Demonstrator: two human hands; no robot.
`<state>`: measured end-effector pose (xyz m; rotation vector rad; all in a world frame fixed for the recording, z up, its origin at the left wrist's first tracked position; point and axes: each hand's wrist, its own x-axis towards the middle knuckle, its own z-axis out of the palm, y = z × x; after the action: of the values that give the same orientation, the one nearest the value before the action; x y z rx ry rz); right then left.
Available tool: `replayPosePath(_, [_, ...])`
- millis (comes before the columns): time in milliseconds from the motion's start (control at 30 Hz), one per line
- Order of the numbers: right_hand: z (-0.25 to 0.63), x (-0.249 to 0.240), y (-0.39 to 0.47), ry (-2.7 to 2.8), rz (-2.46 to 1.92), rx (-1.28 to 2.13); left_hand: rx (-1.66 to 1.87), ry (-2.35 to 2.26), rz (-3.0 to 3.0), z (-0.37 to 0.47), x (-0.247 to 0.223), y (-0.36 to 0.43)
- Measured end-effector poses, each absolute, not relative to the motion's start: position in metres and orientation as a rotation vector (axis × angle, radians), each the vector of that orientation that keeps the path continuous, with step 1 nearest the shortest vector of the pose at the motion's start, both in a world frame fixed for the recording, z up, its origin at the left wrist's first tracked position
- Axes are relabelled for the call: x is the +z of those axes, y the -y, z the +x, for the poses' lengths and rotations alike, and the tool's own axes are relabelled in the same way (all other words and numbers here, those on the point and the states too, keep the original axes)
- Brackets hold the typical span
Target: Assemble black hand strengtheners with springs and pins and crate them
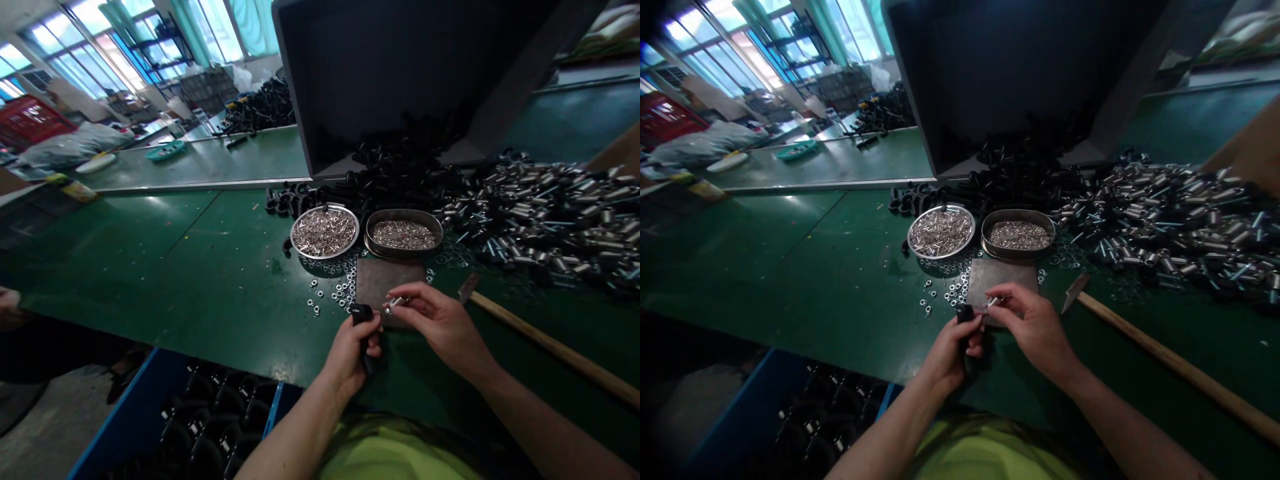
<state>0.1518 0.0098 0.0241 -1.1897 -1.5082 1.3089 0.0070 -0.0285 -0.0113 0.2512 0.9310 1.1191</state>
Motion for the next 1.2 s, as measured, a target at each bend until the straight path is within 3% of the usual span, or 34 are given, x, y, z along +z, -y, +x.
replayPosePath(400, [0.148, 0.038, -0.008, 1.696, -1.161, 1.097, 1.0, -0.825, 0.172, 0.022, -0.002, 0.022])
replayPosePath(733, [0.167, 0.017, -0.023, 1.778, -1.251, 1.21, 0.719, -1.076, 0.71, 0.025, 0.007, 0.03])
replayPosePath(967, [0.242, 0.0, -0.099, 1.869, -1.804, 0.488, 0.848, -1.018, 0.728, 0.012, 0.004, 0.029])
replayPosePath(1100, [0.249, 0.002, -0.106, 1.854, -1.809, 0.443, 0.961, -1.075, 0.769, 0.011, 0.0, 0.022])
replayPosePath(1200, [0.225, 0.009, -0.083, 1.881, -1.657, 0.629, 0.956, -1.055, 0.631, 0.015, 0.0, 0.016])
